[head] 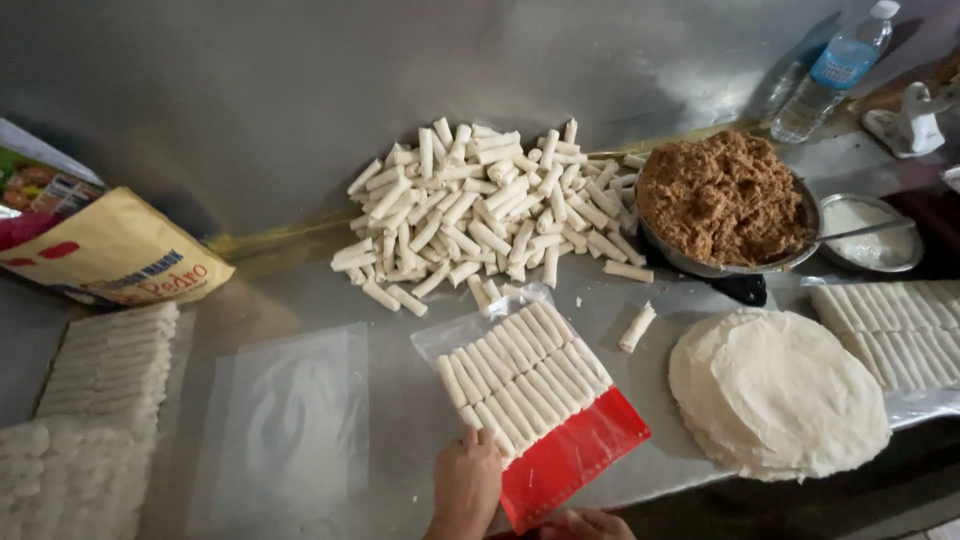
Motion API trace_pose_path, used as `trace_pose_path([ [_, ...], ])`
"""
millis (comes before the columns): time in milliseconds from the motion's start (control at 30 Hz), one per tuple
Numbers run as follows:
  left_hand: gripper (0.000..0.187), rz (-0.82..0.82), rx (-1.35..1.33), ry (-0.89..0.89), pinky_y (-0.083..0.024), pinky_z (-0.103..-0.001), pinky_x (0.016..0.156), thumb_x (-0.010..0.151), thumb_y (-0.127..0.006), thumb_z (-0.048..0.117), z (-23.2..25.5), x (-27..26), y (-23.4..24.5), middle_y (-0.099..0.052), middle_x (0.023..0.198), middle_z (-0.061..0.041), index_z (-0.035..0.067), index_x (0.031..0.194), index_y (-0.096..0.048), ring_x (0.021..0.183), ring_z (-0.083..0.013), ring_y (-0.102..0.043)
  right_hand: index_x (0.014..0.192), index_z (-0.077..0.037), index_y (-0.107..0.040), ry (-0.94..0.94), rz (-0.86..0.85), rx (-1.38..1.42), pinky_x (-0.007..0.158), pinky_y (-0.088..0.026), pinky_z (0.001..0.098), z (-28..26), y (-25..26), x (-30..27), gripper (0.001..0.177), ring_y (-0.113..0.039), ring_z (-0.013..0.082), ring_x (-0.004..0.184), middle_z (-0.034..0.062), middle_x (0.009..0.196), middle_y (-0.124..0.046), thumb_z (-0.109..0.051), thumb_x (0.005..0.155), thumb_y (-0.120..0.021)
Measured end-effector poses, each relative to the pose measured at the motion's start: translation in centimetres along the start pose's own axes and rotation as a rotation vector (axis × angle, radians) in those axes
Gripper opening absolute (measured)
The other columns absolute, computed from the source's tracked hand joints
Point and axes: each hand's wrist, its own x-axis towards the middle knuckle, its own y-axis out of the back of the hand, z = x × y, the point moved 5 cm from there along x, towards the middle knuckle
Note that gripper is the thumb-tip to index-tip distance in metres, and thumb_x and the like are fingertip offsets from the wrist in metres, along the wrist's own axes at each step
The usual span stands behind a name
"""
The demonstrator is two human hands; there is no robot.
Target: Arranging small cylindrical food items into rows on a tray and sliding them into plastic bags for packaging.
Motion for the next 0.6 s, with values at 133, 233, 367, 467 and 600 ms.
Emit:
trace_pose_path([
  [133,0.006,-0.103,0.023,-0.079,-0.045,-0.039,0.038,0.08,-0.065,0.019,2.8,-2.5,1.0,-0.056,0.076,-0.004,0.021,0.075,-0.068,0.054,-0.0244,-0.06,0.111,0.021,-0.073,0.005,0.165,-0.083,0.078,-0.059,0.0499,0.7,0.9,-1.4,0.044,-0.075,0.0531,0.083,0.0445,0.097,-0.077,-0.019,0.092,-0.072],
  [233,0.006,-0.023,0.003,-0.057,-0.047,-0.039,0.041,0.078,-0.068,0.022,4.6,-4.3,1.6,-0.053,0.075,-0.003,0.024,0.073,-0.064,0.055,-0.0243,-0.059,0.084,0.011,-0.083,0.101,0.232,-0.377,0.069,-0.053,0.0332,0.6,4.3,-0.4,0.039,-0.072,0.0279,0.066,0.025,0.075,-0.081,-0.027,0.087,-0.081],
  [367,0.007,-0.446,-0.112,0.027,-0.05,-0.041,0.059,0.093,-0.061,0.012,7.6,-4.0,5.0,-0.059,0.091,-0.01,0.012,0.094,-0.067,0.079,-0.0286,-0.061,0.105,0.018,-0.068,0.017,-0.219,-0.039,0.075,-0.052,0.0414,1.8,4.6,0.1,0.027,-0.069,0.0389,0.078,0.0318,0.09,-0.073,-0.004,0.091,-0.069],
  [467,0.021,-0.564,-0.355,0.303,-0.054,-0.056,0.07,0.102,-0.051,0.022,9.1,-7.5,1.2,-0.068,0.097,-0.019,0.007,0.107,-0.064,0.082,-0.0407,-0.066,0.082,0.01,-0.065,0.087,-0.39,-0.112,0.054,-0.046,0.0335,3.4,3.7,1.7,0.022,-0.062,0.0281,0.056,0.0223,0.067,-0.066,-0.009,0.09,-0.073],
  [600,0.02,-0.509,-0.331,0.279,-0.055,-0.059,0.062,0.089,-0.054,0.024,7.7,-8.6,2.4,-0.071,0.081,-0.013,0.012,0.085,-0.07,0.072,-0.0431,-0.071,0.078,0.001,-0.065,-0.005,-0.36,-0.155,0.043,-0.04,0.0284,2.1,-0.9,-5.7,0.024,-0.055,0.0218,0.044,0.0153,0.064,-0.062,-0.018,0.092,-0.07],
])
